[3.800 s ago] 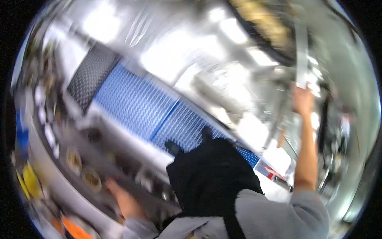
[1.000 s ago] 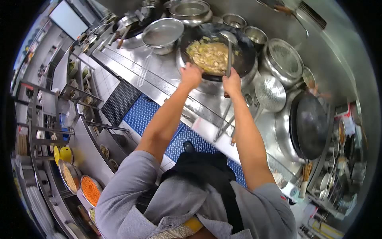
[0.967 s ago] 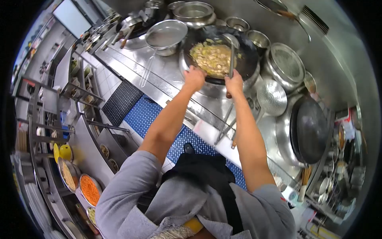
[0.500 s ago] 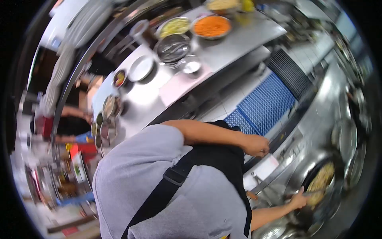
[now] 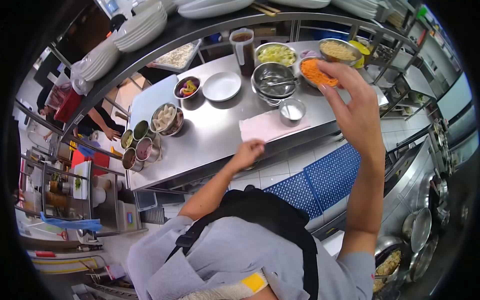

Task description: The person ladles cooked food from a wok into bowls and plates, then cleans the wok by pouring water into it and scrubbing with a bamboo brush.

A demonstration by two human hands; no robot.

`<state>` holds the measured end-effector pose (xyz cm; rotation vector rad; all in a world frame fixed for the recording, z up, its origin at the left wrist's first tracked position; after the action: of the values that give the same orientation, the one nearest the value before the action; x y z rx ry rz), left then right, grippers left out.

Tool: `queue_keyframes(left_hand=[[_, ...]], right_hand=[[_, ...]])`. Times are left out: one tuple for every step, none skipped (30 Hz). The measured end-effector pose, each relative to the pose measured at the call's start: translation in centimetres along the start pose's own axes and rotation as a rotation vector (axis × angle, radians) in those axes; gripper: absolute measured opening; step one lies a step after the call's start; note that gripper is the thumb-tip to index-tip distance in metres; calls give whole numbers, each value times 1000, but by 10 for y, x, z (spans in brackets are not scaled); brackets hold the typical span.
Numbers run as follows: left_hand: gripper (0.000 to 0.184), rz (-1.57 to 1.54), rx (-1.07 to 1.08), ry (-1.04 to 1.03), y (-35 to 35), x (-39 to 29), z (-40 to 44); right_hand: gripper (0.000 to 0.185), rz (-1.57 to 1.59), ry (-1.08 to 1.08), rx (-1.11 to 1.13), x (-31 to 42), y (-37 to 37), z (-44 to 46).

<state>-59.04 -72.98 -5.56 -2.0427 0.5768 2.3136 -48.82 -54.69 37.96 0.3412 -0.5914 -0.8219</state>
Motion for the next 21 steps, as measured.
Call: queue_keyframes(left_hand=[[27,-63,-95,129,32,33,22],[28,-94,-246,192,71,55,43],[28,-124,-399,255,106,76,61],[30,-173,-547,298,136,101,83],[32,-218,-695,337,165,120,105],[34,-353,-748,459,179,138,128],[37,-487,-794,581,188,154,149],[37,-468,-780,601,198,158,169],[36,-447,-758,621,205,156,187],[36,-424,-734,640,211,158,201],[34,-456,-737,647,213,169,210],[33,-487,-736,652,211,180,220],[31,-518,-734,659,208,190,227],[31,-587,-776,632,209,196,231],[42,-601,-641,622,205,180,228],[43,-618,-655,568,204,171,221],[43,-634,-671,516,204,163,212],[42,-647,-718,490,204,155,197],[41,-655,-768,469,205,146,177],[41,-659,-819,448,207,134,156],[40,-621,-836,415,211,113,138]], right_hand=[[34,90,-51,72,2,-30,7],[34,175,-96,141,4,-61,12],[34,260,-141,209,7,-89,15],[35,285,-130,284,9,-122,9],[36,310,-118,354,10,-155,-1],[35,321,-190,460,11,-185,-12],[34,327,-265,561,11,-211,-27],[34,339,-329,593,6,-230,-42],[33,347,-399,619,-1,-248,-60],[33,355,-470,642,-8,-262,-78],[33,348,-530,631,-18,-267,-95],[33,338,-592,616,-32,-264,-114],[33,327,-655,599,-48,-258,-136],[33,283,-716,547,-68,-245,-160],[33,242,-771,492,-90,-227,-186],[33,222,-905,376,-116,-204,-223],[32,203,-1038,259,-137,-174,-259],[32,67,-1105,187,-147,-136,-283],[32,-69,-1174,121,-152,-95,-311],[34,-182,-1195,22,-154,-51,-345],[35,-251,-1160,-40,-151,-8,-373]])
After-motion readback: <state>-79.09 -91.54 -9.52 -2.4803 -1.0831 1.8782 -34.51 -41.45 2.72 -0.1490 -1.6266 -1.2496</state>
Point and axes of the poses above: each hand's wrist, its own z-axis towards the middle knuckle, its own y-axis out of the back of the hand, x = y × z, the point moved 10 cm from there along z, towards the middle knuckle, and after that the axes turned 10 degrees about -x, right-handed, at the moved point
